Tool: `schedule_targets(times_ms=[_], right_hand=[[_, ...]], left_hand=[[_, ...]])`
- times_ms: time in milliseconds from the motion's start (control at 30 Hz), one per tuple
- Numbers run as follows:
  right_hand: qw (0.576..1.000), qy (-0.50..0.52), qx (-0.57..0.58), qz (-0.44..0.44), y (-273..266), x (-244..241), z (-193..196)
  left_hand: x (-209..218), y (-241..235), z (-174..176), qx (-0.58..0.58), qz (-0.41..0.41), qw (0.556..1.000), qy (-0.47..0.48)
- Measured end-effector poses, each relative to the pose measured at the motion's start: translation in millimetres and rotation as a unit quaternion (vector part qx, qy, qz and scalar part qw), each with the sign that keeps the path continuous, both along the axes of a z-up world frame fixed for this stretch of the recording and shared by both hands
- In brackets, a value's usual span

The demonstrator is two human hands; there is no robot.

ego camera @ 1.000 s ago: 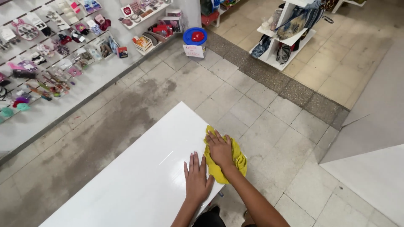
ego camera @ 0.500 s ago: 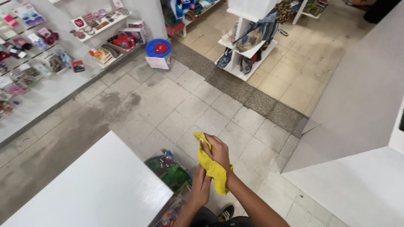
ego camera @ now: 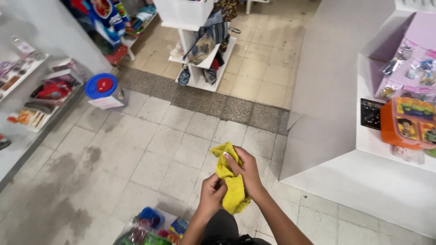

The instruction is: Wiping a display table and a plastic lunchbox with a cleaning cloth.

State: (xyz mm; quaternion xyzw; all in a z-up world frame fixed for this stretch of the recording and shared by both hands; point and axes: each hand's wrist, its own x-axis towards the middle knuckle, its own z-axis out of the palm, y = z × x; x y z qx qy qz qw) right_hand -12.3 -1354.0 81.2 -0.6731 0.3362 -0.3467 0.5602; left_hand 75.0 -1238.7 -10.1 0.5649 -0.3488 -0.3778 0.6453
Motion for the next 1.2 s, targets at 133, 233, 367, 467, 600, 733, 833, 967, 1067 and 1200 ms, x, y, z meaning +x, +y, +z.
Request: schedule_targets(times_ms=[133, 233, 367, 467, 600, 733, 833, 967, 1067, 1200], right_hand=[[0.993, 0.03, 0.053, 0.098, -84.2, 1.4, 15.3], [0.984, 0.048, 0.046, 0.165, -150.3, 17.0, 33.8], [0.993, -0.029, 0.015, 0.114, -228.3, 53.7, 39.4], [0.999, 0.008, -0.009, -0.042, -292.4, 73.8, 31.3], [0.988, 0.019, -0.011, -0.154, -366.2, 75.3, 42.3], [0.971, 0.041, 0.006, -0.236, -449.0, 76.4, 54.6], [0.97, 0.018, -0.003, -0.243, -509.4, 74.9, 58.8], [0.969, -0.015, -0.021, -0.246, -618.3, 66.9, 46.5], [0.973, -0.047, -0.02, -0.226, -712.5, 61.9, 43.8], [0.973, -0.051, -0.021, -0.224, -826.6, 64.2, 58.9]], left_hand=[[37.2, -86.6, 13.9, -0.014, -0.013, 0.997, 0.068], [75.8, -156.8, 26.1, -0.034, -0.014, 0.987, 0.157], [123.3, -247.4, 68.3, 0.033, -0.024, 0.959, 0.28], [157.5, -324.3, 89.6, -0.006, -0.073, 0.958, 0.278], [162.1, -411.2, 128.0, -0.081, -0.06, 0.991, 0.083], [161.0, -511.6, 143.6, -0.195, -0.164, 0.952, -0.168], [159.9, -594.0, 145.0, -0.189, -0.212, 0.911, -0.298], [151.5, -710.7, 150.2, -0.069, -0.29, 0.929, -0.221], [148.4, -802.9, 145.1, -0.109, -0.221, 0.954, -0.17], [160.2, -913.8, 138.2, -0.081, -0.156, 0.977, -0.119]])
